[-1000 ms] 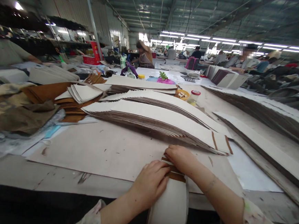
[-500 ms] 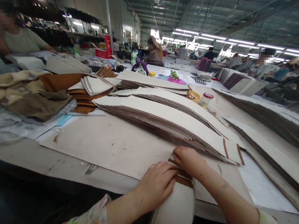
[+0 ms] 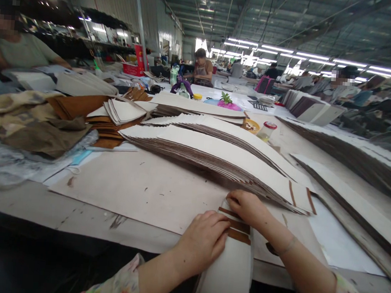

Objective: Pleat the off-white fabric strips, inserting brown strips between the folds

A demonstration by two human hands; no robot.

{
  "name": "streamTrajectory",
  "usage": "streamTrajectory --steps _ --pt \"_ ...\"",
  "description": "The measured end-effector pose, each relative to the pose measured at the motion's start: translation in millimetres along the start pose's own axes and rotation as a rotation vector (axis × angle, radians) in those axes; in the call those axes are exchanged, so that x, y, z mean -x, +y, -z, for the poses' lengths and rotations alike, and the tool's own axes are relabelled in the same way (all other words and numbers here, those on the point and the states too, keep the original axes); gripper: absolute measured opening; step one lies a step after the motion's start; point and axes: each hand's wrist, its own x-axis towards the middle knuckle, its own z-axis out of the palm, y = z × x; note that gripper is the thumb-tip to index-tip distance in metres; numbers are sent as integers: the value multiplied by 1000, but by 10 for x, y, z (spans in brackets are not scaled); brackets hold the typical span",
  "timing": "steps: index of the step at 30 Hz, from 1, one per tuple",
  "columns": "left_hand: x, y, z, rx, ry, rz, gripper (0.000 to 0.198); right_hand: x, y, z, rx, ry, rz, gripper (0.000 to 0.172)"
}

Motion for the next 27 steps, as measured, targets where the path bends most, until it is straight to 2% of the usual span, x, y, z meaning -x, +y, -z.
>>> streamTrajectory --steps 5,11,16,21,24,27 --pt "-3 -1 7 9 5 -11 23 67 51 -9 -44 6 80 24" --pt "2 -1 18 7 2 -10 23 89 -3 -18 5 0 156 22" --pt "-3 -3 21 -7 1 -2 24 118 -56 12 53 -41 209 23" --pt "-15 5 31 7 -1 -10 25 217 -139 78 -8 -102 284 22" --pt "-6 2 33 4 2 -7 24 243 -113 64 -108 -88 241 23" --pt "20 -15 20 -24 28 51 32 235 44 32 -250 -34 97 35"
